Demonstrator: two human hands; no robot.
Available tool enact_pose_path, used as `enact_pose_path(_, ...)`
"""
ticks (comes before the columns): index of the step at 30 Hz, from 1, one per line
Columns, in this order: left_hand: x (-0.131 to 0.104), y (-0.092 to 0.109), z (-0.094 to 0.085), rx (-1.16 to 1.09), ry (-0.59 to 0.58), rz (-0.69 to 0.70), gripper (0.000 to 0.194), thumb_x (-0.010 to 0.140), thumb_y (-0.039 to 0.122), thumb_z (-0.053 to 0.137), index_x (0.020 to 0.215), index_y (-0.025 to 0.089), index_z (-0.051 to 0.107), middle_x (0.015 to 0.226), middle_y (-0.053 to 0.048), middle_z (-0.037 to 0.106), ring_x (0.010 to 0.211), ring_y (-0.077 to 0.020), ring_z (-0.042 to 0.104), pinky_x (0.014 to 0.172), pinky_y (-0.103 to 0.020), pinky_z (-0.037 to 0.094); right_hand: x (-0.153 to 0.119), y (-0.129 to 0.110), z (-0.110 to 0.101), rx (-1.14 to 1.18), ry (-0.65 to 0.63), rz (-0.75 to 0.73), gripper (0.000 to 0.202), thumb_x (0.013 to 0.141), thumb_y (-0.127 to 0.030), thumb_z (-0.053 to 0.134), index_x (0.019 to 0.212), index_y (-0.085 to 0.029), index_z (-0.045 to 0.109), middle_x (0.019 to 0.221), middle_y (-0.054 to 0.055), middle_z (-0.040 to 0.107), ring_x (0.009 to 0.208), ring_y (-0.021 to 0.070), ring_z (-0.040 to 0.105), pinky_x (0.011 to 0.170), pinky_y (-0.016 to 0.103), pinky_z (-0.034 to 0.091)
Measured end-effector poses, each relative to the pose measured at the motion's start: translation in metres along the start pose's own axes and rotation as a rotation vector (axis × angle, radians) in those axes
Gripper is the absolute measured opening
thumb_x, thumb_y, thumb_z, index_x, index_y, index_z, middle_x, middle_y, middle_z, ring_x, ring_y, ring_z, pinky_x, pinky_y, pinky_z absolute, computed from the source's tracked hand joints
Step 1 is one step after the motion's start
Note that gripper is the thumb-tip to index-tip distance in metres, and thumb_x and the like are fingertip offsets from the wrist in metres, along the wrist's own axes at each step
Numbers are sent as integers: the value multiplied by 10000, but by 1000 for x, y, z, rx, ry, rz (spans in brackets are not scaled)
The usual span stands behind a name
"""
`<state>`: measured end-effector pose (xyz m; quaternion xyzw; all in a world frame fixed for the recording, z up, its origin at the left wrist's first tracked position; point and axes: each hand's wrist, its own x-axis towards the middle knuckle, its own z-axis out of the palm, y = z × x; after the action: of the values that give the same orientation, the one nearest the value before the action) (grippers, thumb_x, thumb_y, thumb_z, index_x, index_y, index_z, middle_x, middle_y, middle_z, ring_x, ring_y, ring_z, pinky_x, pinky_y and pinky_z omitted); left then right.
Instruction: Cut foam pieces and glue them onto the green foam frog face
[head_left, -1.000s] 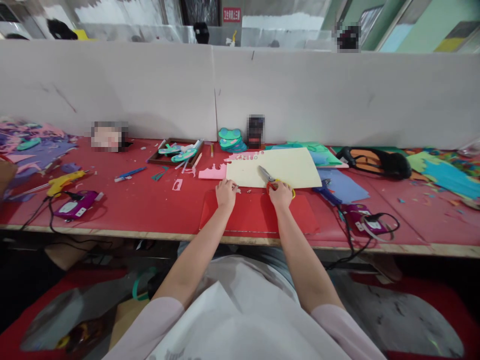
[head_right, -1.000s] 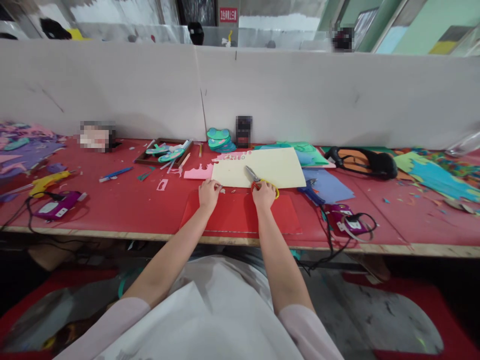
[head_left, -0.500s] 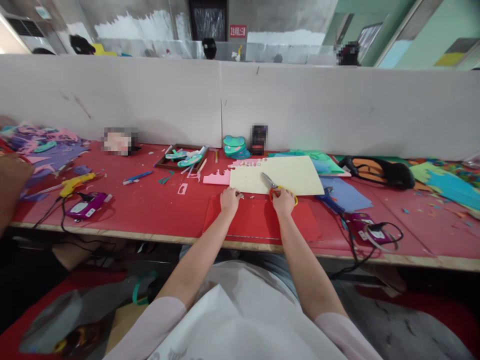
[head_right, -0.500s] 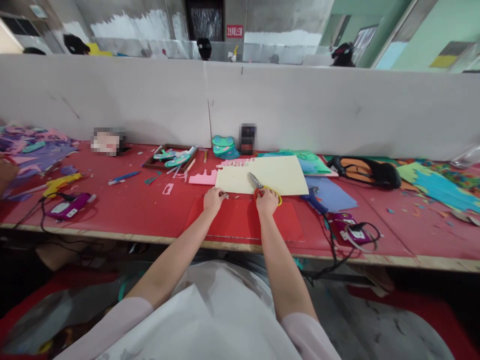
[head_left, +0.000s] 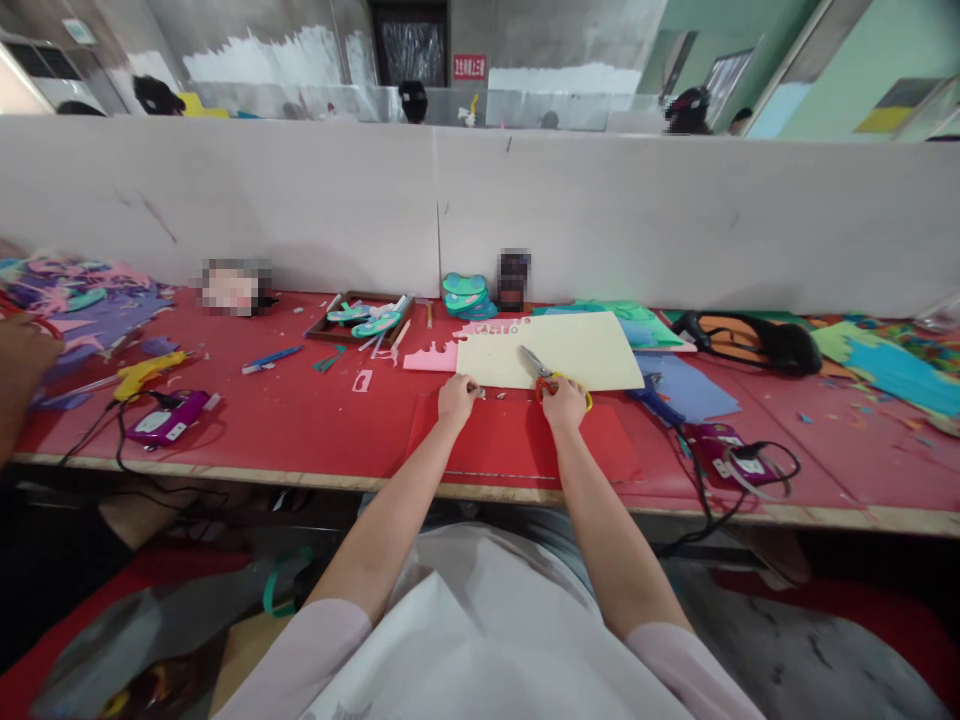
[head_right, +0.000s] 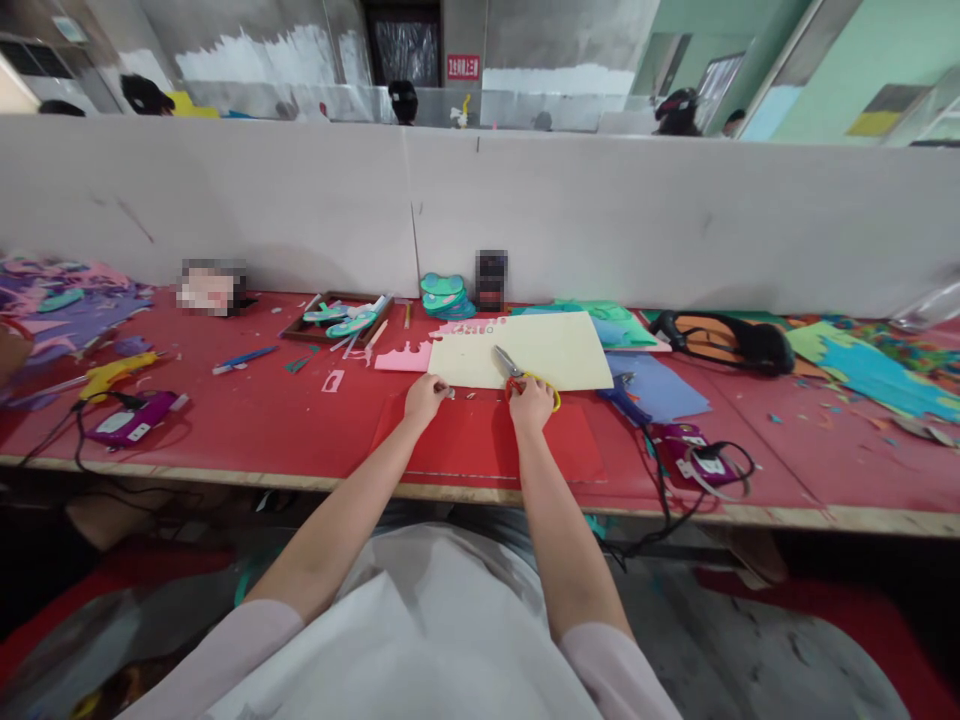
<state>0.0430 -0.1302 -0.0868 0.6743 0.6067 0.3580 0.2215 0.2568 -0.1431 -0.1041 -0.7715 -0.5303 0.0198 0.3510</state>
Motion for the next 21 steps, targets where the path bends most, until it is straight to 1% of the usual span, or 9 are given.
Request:
enact_pose_path(4, -2, 1, -2, -148, 66, 58, 57, 808, 168, 584, 814, 198, 632, 938, -38, 655, 808, -139, 609, 771, -261, 471, -2, -3, -2, 58, 34, 9, 189, 788, -252, 514, 897, -180, 652, 998, 108, 647, 981, 267, 510, 864, 382, 363)
enact_pose_path(7, 0, 1, -3, -258, 91, 80, 61, 821, 183, 559, 844, 202, 612, 861, -17, 659, 744, -125, 613, 752, -250, 479, -1, -5, -6, 123, 102, 20, 194, 815, -254, 486, 925, -168, 620, 1035, 137, 629, 1012, 279, 515, 875, 402, 369)
enact_pose_path(10, 1, -1, -1, -354, 93, 88, 40, 814, 203, 567, 840, 198, 596, 782, 2, 646, 666, -114, 607, 710, -244, 488, 1, -7, -9, 222, 179, 3, 230, 858, -275, 436, 1017, -162, 556, 1098, 148, 594, 1042, 237, 529, 886, 368, 398)
enact_pose_path(12, 2, -3, 0, -407, 94, 84, 61, 805, 185, 564, 859, 192, 591, 762, 8, 638, 637, -107, 605, 692, -240, 494, 2, -9, -9, 350, 225, -13, 289, 866, -288, 426, 1127, -173, 474, 1168, 137, 558, 1049, 191, 545, 869, 327, 431)
enact_pose_path(15, 4, -5, 1, -464, 101, 71, 177, 797, 134, 533, 953, 192, 593, 773, 10, 636, 635, -102, 614, 691, -238, 503, 2, -13, -7, 699, 257, -19, 499, 806, -326, 538, 1251, -206, 346, 1202, 113, 532, 998, 158, 578, 801, 294, 475)
enact_pose_path(17, 4, -6, 1, -483, 103, 63, 219, 793, 122, 524, 983, 196, 603, 778, 10, 640, 634, -100, 616, 696, -239, 505, 1, -17, -6, 906, 254, -9, 624, 725, -342, 649, 1264, -221, 357, 1124, 76, 554, 918, 145, 593, 760, 282, 485)
enact_pose_path(18, 4, -6, 0, -487, 100, 59, 214, 790, 123, 527, 971, 196, 614, 773, 9, 643, 630, -101, 615, 696, -240, 506, 1, -18, -6, 969, 245, 1, 654, 692, -350, 690, 1256, -225, 383, 1058, 49, 568, 869, 136, 595, 741, 275, 486)
enact_pose_path(20, 4, -7, 0, -491, 88, 55, 176, 787, 132, 535, 918, 194, 635, 765, 6, 651, 623, -103, 615, 690, -240, 507, 2, -20, -8, 1090, 200, 50, 654, 651, -368, 741, 1218, -230, 446, 917, 0, 576, 765, 117, 585, 684, 255, 485)
enact_pose_path(21, 4, -7, 1, -491, 81, 55, 157, 786, 140, 540, 892, 194, 643, 763, 4, 656, 621, -105, 616, 683, -239, 507, 2, -21, -9, 1163, 157, 86, 643, 643, -385, 754, 1198, -233, 467, 859, -17, 576, 711, 107, 575, 638, 240, 479)
